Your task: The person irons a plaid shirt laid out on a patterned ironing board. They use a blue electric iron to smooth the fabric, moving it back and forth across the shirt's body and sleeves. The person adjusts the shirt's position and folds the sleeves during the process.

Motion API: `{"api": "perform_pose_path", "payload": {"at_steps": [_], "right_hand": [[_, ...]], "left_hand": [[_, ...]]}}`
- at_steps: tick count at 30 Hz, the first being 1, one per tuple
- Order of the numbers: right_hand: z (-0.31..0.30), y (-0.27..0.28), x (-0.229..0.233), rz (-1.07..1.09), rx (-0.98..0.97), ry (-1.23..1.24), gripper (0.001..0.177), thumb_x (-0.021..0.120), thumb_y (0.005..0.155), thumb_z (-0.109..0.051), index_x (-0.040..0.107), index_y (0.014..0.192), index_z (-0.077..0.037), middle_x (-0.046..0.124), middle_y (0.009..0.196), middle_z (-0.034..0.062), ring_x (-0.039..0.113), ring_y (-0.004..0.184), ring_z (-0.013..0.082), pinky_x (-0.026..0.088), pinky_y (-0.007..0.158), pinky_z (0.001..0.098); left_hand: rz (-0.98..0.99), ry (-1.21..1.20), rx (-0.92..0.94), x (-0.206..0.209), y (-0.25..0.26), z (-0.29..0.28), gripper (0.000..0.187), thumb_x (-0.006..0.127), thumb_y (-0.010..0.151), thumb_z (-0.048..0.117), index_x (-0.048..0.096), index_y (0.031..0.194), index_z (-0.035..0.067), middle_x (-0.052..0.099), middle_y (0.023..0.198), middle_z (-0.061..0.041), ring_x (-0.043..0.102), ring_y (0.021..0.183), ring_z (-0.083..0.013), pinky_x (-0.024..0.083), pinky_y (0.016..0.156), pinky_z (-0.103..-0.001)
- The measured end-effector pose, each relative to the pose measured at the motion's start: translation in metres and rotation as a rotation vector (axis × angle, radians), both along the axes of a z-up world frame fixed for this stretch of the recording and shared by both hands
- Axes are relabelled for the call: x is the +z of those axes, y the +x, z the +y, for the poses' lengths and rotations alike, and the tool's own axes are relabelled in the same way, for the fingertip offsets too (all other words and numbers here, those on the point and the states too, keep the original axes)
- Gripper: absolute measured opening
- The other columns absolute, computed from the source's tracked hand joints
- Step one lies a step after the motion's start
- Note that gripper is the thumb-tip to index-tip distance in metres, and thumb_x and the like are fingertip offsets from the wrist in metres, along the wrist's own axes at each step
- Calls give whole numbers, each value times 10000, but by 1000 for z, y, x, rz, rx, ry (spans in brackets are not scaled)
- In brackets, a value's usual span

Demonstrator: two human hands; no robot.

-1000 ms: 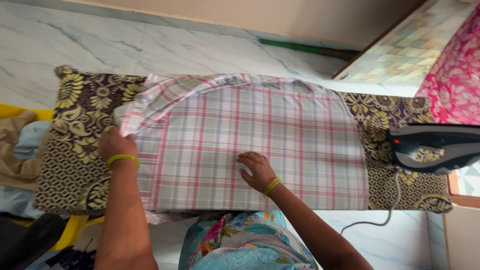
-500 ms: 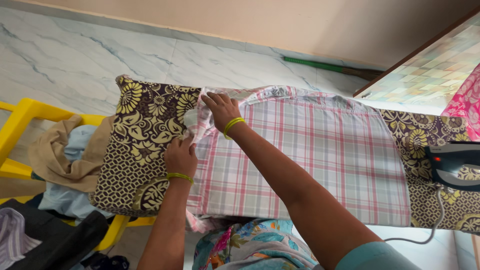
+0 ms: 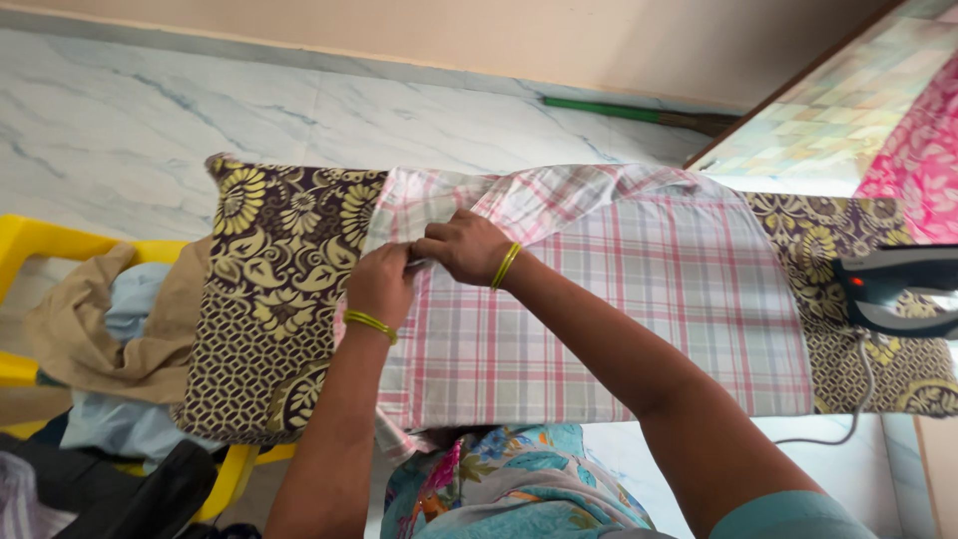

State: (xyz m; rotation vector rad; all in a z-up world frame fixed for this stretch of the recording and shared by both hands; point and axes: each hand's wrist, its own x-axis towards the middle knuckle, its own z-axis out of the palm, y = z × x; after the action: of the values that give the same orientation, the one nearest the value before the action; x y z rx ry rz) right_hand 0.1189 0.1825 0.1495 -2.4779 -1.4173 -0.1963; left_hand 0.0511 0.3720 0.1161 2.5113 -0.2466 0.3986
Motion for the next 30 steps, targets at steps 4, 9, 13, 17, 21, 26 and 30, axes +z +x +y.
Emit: {"api": "perform_pose_path", "payload": {"at_steps": [4,9,13,17,21,26,30], "right_hand": [[-24,11,7,277,-131,-332,365,652,944,-534,710,1055,-191,732,858,51,707,822,301,541,779,453],[-115,67,-12,204,-416,-900,545,635,891,-713,788,958,-194,753,1002,93,677,1072,293,354,1103,564],[-258,84,-33,33,-829,-949,373,571,1006,-486,791,1051,-188,775,1073,67,679,1104,292,419,998,547],[-394,44,-39,-143,-1229,-911,244,609,970,-284,803,1010,-142,771,1030,87,703,1021,329,473,874,503],[-505,-84,-53,-470,-1301,-385,149,632,972,-221,773,953,-175,678,1031,65,647,1048,338,466,941,516],[-560,-217,-137,-294,-1468,-449,154,609,924,-161,759,903,-189,684,1039,66,656,995,315,498,862,483],[-564,-271,-183,-73,-1567,-103,232,616,906,-149,764,1083,-175,687,1044,120,642,988,376,496,857,513]], "left_hand": [[-16,57,-62,4,-3,6,105,731,876,87,729,980,99,740,922,-97,703,828,-326,547,709,-449],[-125,69,-9,23,-20,26,145,716,846,42,753,964,116,736,943,-77,700,849,-304,553,743,-428],[-148,229,21,26,-34,26,245,729,854,6,802,1027,163,705,910,-43,671,882,-289,541,823,-424],[-229,320,28,14,-51,22,349,703,777,-40,794,1028,184,703,1029,-31,663,1022,-276,520,985,-456],[-127,340,174,-13,-72,24,385,712,808,-56,806,1064,215,642,1122,-28,626,1114,-264,504,1012,-446],[100,352,380,-81,-101,-1,331,709,897,14,781,1155,209,548,1191,-106,554,1127,-293,506,1015,-434],[142,216,328,-106,-103,-19,525,710,847,176,676,1368,127,525,1311,-256,558,1213,-432,494,1022,-513]]}}
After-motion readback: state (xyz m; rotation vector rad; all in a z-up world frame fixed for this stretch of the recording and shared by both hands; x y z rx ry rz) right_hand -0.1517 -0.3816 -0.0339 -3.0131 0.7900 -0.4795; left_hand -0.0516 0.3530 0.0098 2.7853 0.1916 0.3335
